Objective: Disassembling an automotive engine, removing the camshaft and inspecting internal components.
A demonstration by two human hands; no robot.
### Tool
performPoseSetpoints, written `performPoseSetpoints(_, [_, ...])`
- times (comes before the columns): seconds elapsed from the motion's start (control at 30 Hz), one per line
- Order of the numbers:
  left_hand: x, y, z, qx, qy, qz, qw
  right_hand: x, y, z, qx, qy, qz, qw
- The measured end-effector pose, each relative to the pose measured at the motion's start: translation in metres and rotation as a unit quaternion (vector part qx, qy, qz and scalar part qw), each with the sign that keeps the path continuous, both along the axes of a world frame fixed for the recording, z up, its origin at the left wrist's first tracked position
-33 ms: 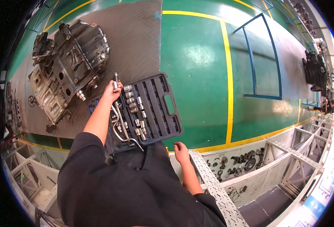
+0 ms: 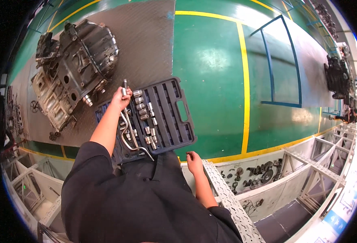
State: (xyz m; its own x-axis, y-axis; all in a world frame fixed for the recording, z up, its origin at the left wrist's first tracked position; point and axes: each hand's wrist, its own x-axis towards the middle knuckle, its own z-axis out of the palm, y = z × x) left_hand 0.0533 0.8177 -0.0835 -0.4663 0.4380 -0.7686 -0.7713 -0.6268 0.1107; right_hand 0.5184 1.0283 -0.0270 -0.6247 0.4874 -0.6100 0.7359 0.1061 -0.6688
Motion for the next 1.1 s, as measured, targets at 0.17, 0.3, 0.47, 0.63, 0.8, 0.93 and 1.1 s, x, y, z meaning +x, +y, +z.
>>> performPoseSetpoints(0.17, [0.102,-0.019,0.033,-0.227,0.128,-0.155,0.953,0.004,0.007,-0.007,0.009,0.007,0.003,1.0])
performPoseSetpoints(0.3, [0.185,-0.033,0.031,-0.299,0.151,-0.271,0.902,-0.02,0.015,-0.004,0.022,0.016,0.038,0.999])
performPoseSetpoints(0.47, [0.207,-0.028,0.027,-0.487,0.224,-0.326,0.778,-0.082,0.014,0.01,0.047,0.052,0.099,0.993])
performPoseSetpoints(0.63, [0.203,-0.065,0.095,-0.448,0.274,-0.288,0.801,-0.14,0.04,-0.01,0.228,0.127,0.096,0.961])
performPoseSetpoints(0.8, [0.187,-0.182,0.089,-0.766,0.356,-0.273,0.46,-0.186,0.064,-0.037,0.309,0.002,0.037,0.95])
performPoseSetpoints(0.93, [0.208,-0.255,-0.01,-0.617,0.182,-0.307,0.701,-0.192,0.087,-0.059,0.168,-0.075,0.01,0.983])
performPoseSetpoints(1.1, [0.202,-0.259,-0.022,-0.594,0.113,-0.315,0.732,-0.193,0.097,-0.036,0.081,-0.051,-0.024,0.995])
